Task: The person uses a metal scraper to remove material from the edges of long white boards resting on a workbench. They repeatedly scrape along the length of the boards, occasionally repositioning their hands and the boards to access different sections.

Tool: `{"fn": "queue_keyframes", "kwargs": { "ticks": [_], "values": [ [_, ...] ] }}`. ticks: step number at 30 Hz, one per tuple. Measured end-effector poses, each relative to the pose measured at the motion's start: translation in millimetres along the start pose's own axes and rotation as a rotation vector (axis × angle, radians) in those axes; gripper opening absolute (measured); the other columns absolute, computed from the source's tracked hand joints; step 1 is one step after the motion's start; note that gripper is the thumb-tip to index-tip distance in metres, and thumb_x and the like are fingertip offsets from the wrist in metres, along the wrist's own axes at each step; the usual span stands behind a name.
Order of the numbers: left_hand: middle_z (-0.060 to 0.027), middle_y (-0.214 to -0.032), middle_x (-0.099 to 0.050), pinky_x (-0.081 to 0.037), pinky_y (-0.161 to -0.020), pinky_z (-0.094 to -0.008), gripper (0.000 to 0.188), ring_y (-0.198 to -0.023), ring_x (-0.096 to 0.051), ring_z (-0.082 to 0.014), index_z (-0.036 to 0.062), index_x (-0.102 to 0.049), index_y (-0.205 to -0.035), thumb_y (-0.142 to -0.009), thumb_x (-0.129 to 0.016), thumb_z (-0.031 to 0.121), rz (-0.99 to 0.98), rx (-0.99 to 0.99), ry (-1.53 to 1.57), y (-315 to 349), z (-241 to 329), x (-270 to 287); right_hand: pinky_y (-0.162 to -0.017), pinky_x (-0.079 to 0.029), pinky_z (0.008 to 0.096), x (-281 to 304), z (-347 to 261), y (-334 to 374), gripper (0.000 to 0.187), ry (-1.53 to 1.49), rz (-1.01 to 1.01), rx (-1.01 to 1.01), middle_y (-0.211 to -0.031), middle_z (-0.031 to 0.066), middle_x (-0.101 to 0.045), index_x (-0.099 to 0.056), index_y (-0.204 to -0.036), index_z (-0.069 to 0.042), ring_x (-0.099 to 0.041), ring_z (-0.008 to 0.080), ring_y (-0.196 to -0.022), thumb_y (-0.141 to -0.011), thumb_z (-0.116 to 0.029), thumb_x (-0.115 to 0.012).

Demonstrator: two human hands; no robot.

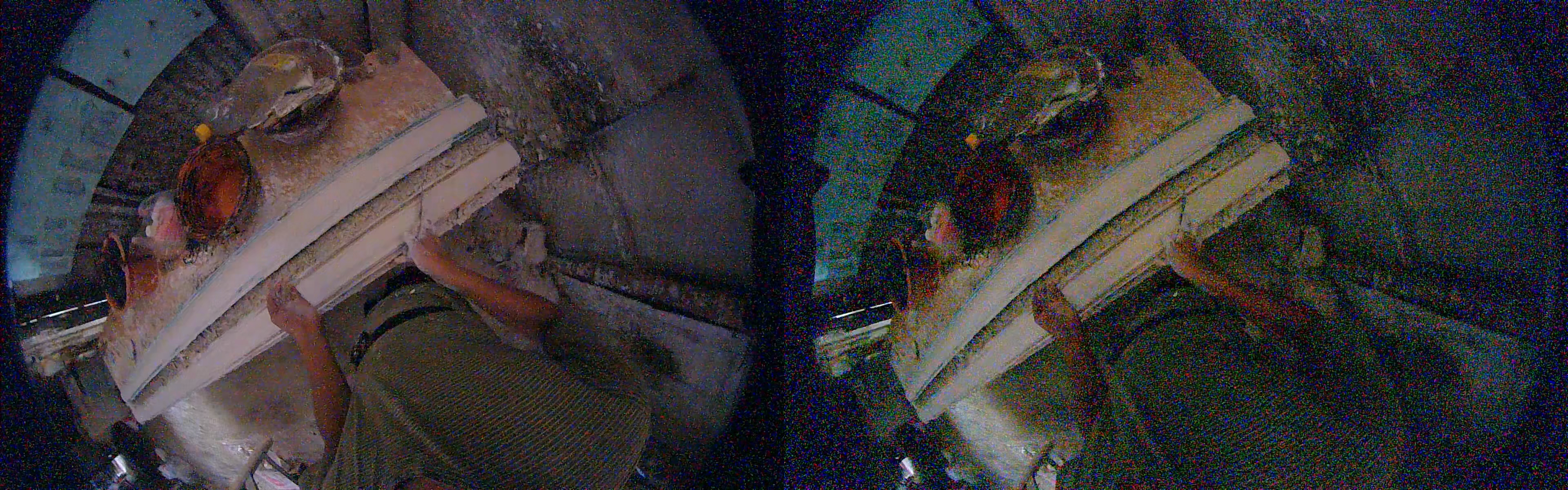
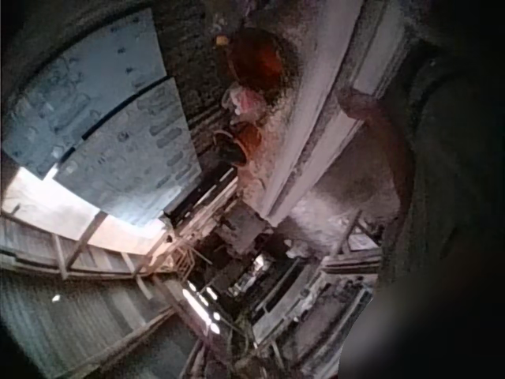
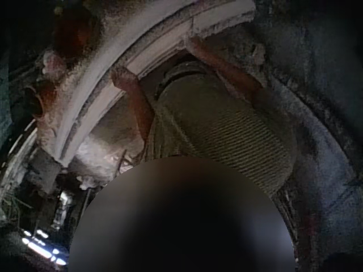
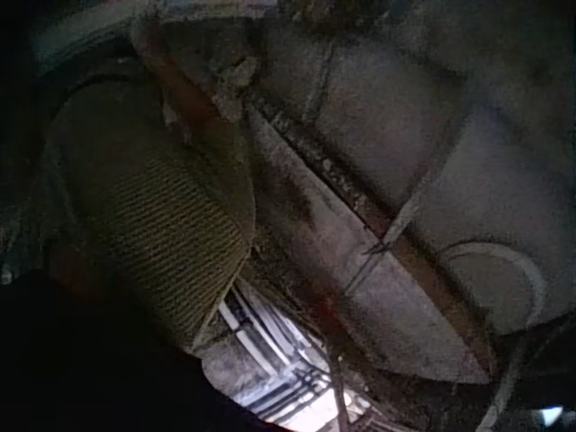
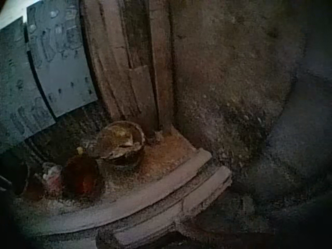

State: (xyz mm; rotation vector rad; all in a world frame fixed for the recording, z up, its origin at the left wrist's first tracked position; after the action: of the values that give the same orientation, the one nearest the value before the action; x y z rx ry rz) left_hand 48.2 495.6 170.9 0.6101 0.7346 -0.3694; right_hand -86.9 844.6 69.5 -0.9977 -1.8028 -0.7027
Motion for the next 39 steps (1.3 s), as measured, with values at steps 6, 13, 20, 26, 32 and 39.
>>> {"fn": "queue_keyframes", "kwargs": {
  "ticks": [6,13,20,26,32,39],
  "values": [
    [-0.0117,-0.09,-0.067,-0.059,-0.083,-0.0334,0.021,-0.083,-0.065,-0.0238,-0.0022,-0.064,-0.113,-0.101,-0.061,0.014,-0.066,-0.012,0.022,-11.6,25.5,56.9,-0.104,-0.045,0.0599,-43.9,-49.5,-32.4,0.043,-0.078,-0.02,-0.167,-0.135,0.0319,-0.055,-0.054,-0.137,-0.001,-0.057,0.049,-0.118,-0.101,-0.022,-0.051],
    [-0.0082,-0.085,-0.065,-0.058,-0.079,-0.0338,0.014,-0.078,-0.063,-0.0214,0.0021,-0.063,-0.102,-0.103,-0.058,0.016,0.06,0.014,-0.037,-13.4,53.5,88.7,-0.105,-0.045,0.0577,75.3,90.8,-66.4,0.045,-0.06,0.114,-0.346,-0.135,0.0303,-0.055,-0.052,-0.14,-0.001,-0.057,0.0475,-0.119,-0.101,-0.024,-0.052],
    [-0.0081,-0.089,-0.066,-0.058,-0.085,-0.0348,0.028,-0.081,-0.064,-0.0233,0.0006,-0.063,-0.117,-0.101,-0.059,0.023,0.08,0.115,-0.019,-30.8,-0.7,63.4,-0.106,-0.045,0.0555,112.5,101.5,-75.3,0.048,-0.106,0.197,-0.392,-0.135,0.0287,-0.056,-0.049,-0.142,-0.001,-0.057,0.0459,-0.12,-0.101,-0.025,-0.054],
    [-0.0069,-0.107,-0.065,-0.056,-0.09,-0.0382,0.03,-0.096,-0.063,-0.0242,0.0048,-0.061,-0.122,-0.1,-0.06,0.026,0.095,0.229,-0.324,-31.8,-71.4,12.0,-0.106,-0.045,0.0536,89.2,55.2,-73.4,0.05,-0.157,0.099,-0.288,-0.135,0.0274,-0.056,-0.048,-0.144,-0.002,-0.057,0.0446,-0.121,-0.101,-0.027,-0.055],
    [-0.0113,-0.138,-0.055,-0.044,-0.107,-0.0457,0.047,-0.125,-0.052,-0.0268,0.0076,-0.051,-0.14,-0.103,-0.056,0.036,-0.542,0.287,-0.853,11.4,-157.5,-184.9,-0.107,-0.045,0.0517,214.1,221.9,-73.9,0.053,-0.041,0.236,-0.559,-0.136,0.026,-0.057,-0.046,-0.146,-0.002,-0.056,0.0433,-0.122,-0.101,-0.028,-0.056],
    [-0.0152,-0.17,-0.02,-0.023,-0.125,-0.0453,0.083,-0.156,-0.02,-0.0346,0.0147,-0.018,-0.166,-0.102,-0.052,0.056,-1.182,0.645,-1.024,115.4,-261.9,-365.4,-0.108,-0.045,0.0495,194.5,189.5,-59.8,0.056,-0.386,0.343,-0.496,-0.136,0.0244,-0.057,-0.044,-0.148,-0.002,-0.056,0.0417,-0.124,-0.101,-0.029,-0.058]
  ]
}}
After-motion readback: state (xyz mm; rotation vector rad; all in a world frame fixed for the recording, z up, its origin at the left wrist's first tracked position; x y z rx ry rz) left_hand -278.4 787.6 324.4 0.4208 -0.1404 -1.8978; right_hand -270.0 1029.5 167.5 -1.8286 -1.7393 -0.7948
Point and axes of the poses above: each hand's wrist, its own y-axis away from the middle knuckle, its own x-axis out of the back of the hand, z = x × y, the point moved 2 cm from there along -y, towards the middle knuckle
